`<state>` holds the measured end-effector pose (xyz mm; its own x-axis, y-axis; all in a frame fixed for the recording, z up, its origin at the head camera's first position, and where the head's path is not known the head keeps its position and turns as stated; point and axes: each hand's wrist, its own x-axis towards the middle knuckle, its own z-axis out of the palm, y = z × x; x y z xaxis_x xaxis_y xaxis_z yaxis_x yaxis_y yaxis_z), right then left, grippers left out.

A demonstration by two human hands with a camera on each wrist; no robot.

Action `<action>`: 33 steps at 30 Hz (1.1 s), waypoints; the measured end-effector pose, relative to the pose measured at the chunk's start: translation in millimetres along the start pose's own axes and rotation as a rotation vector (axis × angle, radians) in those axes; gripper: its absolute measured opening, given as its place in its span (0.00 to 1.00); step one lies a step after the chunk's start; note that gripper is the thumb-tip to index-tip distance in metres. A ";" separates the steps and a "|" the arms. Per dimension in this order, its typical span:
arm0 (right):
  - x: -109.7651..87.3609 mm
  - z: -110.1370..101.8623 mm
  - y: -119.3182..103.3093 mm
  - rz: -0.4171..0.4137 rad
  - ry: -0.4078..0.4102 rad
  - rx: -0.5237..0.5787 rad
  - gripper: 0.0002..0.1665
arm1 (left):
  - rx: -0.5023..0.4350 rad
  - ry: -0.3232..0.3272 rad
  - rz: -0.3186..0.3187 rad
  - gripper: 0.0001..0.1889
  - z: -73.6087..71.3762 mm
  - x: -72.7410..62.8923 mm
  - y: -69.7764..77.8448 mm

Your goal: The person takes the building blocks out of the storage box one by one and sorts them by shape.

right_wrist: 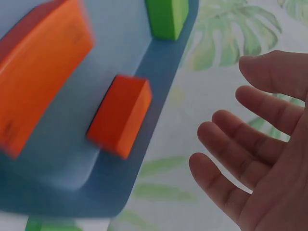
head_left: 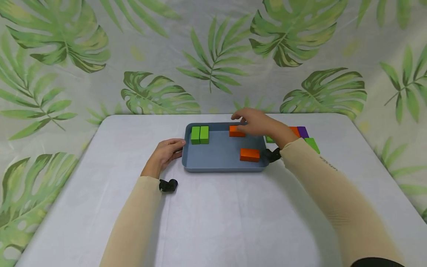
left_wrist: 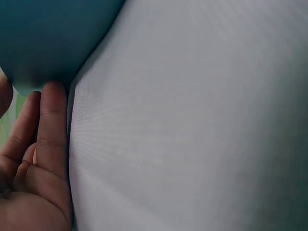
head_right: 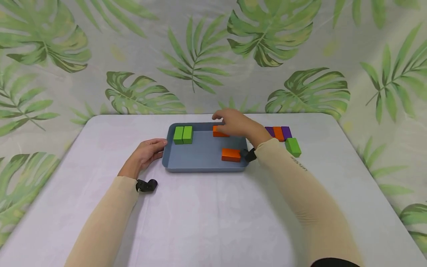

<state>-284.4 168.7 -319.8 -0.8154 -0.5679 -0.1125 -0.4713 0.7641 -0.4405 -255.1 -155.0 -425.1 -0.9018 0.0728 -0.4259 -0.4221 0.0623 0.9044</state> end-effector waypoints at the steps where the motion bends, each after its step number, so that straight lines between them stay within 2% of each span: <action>1: 4.9 0.1 -5.8 0.000 -0.005 0.003 0.26 | 0.001 0.000 -0.002 0.23 -0.4 0.0 0.3; 6: 29.3 7.4 -22.6 -0.008 -0.010 0.016 0.27 | -0.002 0.001 -0.003 0.23 -1.6 -0.1 1.5; 14: 59.9 32.3 -26.5 0.015 -0.053 0.053 0.27 | -0.021 -0.001 -0.005 0.23 -2.5 1.7 0.7; 17: 69.1 42.2 -27.8 -0.007 -0.047 0.033 0.27 | -0.027 -0.008 -0.007 0.24 -4.4 2.3 0.6; 25: 80.7 61.5 -29.2 -0.004 -0.047 0.067 0.31 | -0.043 -0.003 -0.019 0.23 -3.2 3.6 -0.9; 33: 87.3 72.9 -31.0 0.005 -0.028 0.005 0.36 | -0.044 0.009 -0.022 0.24 -4.6 2.4 -0.1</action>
<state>-316.5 73.1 -380.9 -0.8080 -0.5723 -0.1398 -0.4654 0.7656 -0.4441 -257.7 -159.3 -426.1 -0.8929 0.0629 -0.4458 -0.4455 0.0203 0.8951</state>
